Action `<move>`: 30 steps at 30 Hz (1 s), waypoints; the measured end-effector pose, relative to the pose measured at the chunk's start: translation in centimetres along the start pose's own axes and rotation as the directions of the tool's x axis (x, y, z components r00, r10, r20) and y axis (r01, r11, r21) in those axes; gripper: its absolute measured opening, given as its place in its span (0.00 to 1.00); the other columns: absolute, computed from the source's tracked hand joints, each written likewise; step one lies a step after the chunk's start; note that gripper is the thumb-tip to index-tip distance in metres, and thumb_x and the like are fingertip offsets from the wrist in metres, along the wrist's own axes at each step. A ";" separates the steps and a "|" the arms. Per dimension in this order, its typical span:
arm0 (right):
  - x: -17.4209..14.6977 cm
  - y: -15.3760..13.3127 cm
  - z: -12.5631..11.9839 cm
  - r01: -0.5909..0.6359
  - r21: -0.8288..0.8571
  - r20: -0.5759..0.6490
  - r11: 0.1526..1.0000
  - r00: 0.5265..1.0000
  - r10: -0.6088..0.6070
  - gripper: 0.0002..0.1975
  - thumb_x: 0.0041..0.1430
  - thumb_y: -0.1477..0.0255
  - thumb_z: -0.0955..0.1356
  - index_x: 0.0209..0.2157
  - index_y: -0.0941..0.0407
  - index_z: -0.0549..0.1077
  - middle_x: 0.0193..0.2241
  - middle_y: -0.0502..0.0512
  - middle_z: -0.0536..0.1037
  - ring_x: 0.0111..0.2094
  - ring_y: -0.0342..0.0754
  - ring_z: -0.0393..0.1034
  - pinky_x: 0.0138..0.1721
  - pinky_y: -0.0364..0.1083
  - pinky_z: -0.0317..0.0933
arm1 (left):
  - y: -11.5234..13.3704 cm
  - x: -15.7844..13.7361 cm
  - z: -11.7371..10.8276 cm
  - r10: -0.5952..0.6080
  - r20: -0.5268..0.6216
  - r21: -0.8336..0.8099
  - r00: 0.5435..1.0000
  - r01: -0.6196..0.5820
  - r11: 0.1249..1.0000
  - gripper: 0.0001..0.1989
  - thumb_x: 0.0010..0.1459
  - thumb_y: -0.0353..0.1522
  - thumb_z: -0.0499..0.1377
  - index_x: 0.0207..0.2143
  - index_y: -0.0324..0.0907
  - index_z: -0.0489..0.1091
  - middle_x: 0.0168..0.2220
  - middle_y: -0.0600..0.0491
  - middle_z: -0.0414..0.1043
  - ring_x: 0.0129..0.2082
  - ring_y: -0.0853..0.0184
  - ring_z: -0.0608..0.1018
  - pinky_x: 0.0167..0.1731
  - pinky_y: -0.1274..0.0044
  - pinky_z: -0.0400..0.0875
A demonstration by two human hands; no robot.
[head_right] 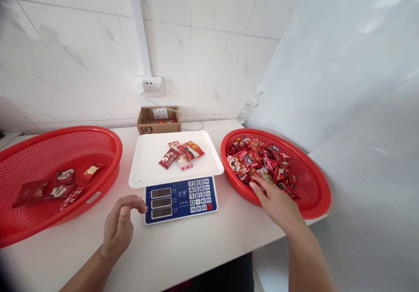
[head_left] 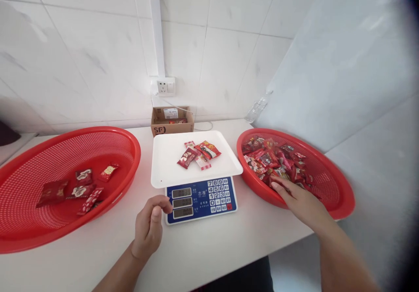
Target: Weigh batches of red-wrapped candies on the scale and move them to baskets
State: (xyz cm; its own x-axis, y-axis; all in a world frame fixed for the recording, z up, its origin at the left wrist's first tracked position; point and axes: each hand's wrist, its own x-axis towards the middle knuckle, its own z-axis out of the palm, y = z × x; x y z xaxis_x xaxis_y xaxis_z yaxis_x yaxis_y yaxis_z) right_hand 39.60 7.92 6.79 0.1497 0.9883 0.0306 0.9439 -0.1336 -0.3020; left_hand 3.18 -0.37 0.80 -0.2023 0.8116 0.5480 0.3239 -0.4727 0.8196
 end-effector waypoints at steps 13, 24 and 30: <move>0.0 0.2 0.3 -0.026 -0.029 -0.011 0.999 1.000 0.025 0.23 0.56 0.53 0.58 0.46 0.45 0.74 0.46 0.52 0.76 0.42 0.58 0.73 0.31 0.51 0.68 | 0.2 0.1 0.1 0.014 0.025 0.036 1.000 -0.014 0.999 0.13 0.62 0.36 0.45 0.37 0.41 0.67 0.25 0.54 0.72 0.25 0.70 0.74 0.27 0.78 0.70; 0.0 0.1 0.3 -0.015 -0.027 -0.028 1.000 0.999 0.014 0.23 0.57 0.54 0.58 0.48 0.47 0.73 0.47 0.54 0.76 0.46 0.59 0.71 0.33 0.52 0.68 | 0.2 -0.1 0.0 -0.021 0.023 0.069 1.000 0.020 0.997 0.15 0.62 0.39 0.45 0.37 0.40 0.67 0.24 0.53 0.72 0.25 0.70 0.74 0.27 0.77 0.71; -0.3 -0.1 0.3 -0.056 -0.002 -0.004 0.998 0.998 0.056 0.24 0.57 0.54 0.58 0.50 0.47 0.71 0.50 0.54 0.73 0.49 0.59 0.68 0.40 0.54 0.67 | 0.6 0.2 0.0 0.003 0.038 0.100 0.999 -0.006 0.995 0.15 0.62 0.38 0.45 0.37 0.41 0.68 0.24 0.54 0.72 0.24 0.70 0.74 0.27 0.78 0.71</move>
State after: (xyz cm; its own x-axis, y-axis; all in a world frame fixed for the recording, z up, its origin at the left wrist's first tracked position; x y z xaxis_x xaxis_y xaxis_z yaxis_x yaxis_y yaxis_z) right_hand 39.39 7.70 6.53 0.2035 0.9789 0.0179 0.9346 -0.1888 -0.3014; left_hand 3.32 -0.50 1.34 -0.1663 0.8229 0.5434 0.4156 -0.4412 0.7954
